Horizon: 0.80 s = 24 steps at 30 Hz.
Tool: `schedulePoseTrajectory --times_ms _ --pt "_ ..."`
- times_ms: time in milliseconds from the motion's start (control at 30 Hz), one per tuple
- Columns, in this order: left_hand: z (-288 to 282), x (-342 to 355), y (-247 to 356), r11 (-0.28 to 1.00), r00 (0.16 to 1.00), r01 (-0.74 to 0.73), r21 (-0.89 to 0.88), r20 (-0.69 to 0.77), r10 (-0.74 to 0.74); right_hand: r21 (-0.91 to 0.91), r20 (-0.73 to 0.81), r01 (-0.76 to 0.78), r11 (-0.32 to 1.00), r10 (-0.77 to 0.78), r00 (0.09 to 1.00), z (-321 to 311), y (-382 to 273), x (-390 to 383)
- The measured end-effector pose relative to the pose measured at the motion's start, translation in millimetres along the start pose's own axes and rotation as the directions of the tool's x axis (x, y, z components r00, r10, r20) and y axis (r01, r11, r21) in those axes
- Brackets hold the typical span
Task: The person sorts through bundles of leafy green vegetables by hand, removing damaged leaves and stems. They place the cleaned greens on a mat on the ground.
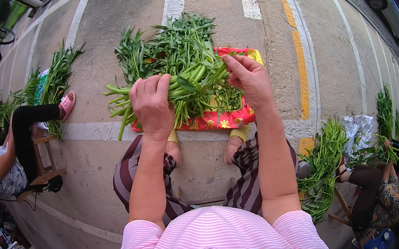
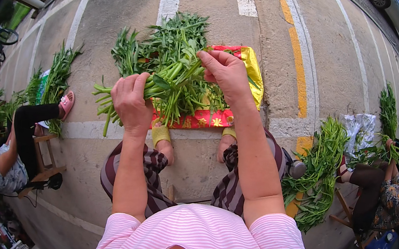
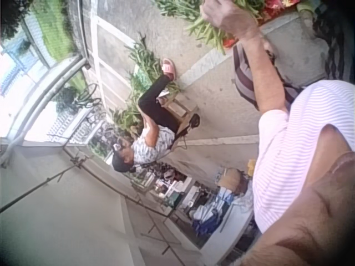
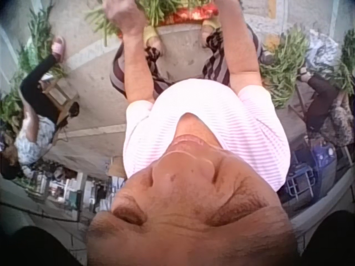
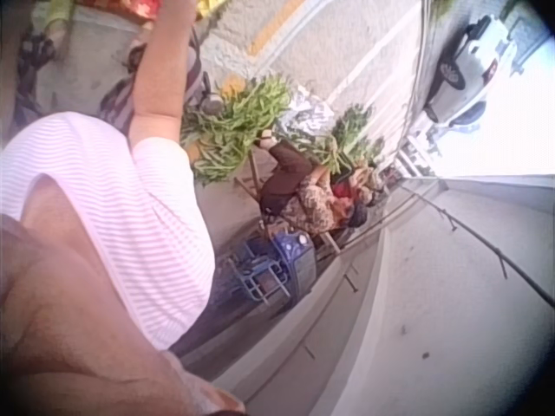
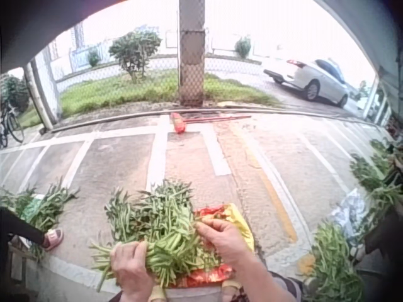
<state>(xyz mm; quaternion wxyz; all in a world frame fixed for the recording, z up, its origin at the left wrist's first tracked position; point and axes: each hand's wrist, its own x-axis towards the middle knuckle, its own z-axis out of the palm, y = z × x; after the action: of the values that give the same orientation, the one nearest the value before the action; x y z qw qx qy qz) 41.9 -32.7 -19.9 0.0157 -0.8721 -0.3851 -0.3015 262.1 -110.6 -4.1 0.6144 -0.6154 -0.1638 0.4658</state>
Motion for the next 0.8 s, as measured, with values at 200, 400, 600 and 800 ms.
schedulePoseTrajectory --times_ms 200,400,600,800 --pt "-5 1 -4 0.998 0.998 0.062 0.02 0.017 -0.062 0.048 0.041 0.077 0.996 -0.079 0.996 -1 -4 -3" --pt "-3 0 -9 0.993 0.994 0.103 0.06 0.021 -0.104 0.076 0.018 0.032 0.997 -0.033 0.999 -1 -7 -3" --pt "-4 3 -4 0.995 0.994 0.102 0.02 0.027 -0.103 0.03 -0.058 0.141 0.989 -0.139 0.989 -8 2 4" --pt "-2 2 -2 0.996 0.996 0.085 -0.002 0.027 -0.085 0.42 -0.115 0.068 0.905 -0.022 0.993 -16 -7 1"
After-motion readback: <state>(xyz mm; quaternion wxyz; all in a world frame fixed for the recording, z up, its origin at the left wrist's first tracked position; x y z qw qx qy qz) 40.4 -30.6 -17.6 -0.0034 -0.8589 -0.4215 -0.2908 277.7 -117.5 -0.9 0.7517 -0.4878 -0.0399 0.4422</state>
